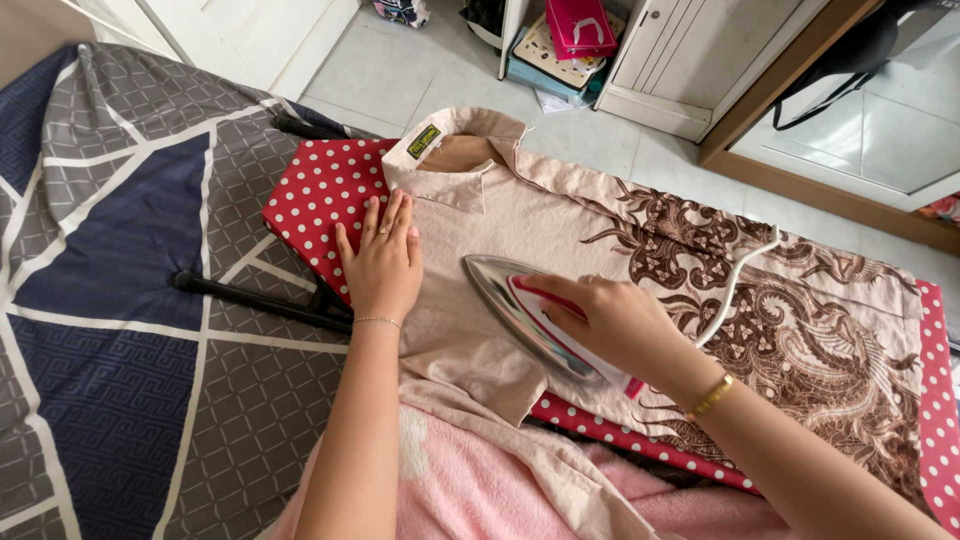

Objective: The person irons a beige shirt with a brown pattern on a red polka-dotted ironing board. They smooth the fabric, adjust the shirt, and use a pink and white iron to press the garment, focusing on the main body and collar area.

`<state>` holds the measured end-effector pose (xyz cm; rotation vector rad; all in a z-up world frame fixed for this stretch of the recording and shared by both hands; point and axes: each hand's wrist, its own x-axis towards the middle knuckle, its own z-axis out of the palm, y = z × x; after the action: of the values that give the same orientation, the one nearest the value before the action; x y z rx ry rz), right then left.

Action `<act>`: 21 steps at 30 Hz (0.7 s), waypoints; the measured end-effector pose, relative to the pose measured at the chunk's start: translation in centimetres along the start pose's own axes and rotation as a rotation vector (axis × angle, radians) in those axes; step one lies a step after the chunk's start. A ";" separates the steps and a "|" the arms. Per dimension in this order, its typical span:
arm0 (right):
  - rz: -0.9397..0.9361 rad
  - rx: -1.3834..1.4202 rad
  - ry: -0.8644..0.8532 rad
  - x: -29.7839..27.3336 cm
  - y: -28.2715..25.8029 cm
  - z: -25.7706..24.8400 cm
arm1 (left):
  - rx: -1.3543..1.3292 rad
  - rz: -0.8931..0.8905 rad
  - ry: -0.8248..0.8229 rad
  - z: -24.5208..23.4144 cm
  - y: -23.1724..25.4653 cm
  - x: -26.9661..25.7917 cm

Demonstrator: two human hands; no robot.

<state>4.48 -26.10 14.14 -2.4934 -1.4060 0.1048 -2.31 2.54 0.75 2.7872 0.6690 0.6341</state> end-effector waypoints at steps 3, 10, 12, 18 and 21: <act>0.196 0.020 -0.125 2.3 -0.6 0.0 | -0.054 -0.035 0.004 0.0 -0.1 -0.2; 0.097 0.077 0.046 4.0 -1.4 0.8 | 0.011 -0.132 0.040 -1.1 -2.4 -1.7; 0.123 0.165 -0.085 2.9 -1.8 1.3 | -0.016 -0.149 0.056 -0.7 -2.5 -1.7; 0.054 -0.019 0.037 3.0 -3.0 1.1 | -0.065 -0.147 0.098 0.2 -3.0 -1.8; 0.175 0.021 -0.073 6.2 -3.5 1.1 | -0.060 -0.105 0.136 0.2 -3.3 -1.9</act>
<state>4.62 -18.95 14.43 -2.6157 -1.2033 0.2462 -4.98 4.48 -1.06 2.6524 0.8033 0.8131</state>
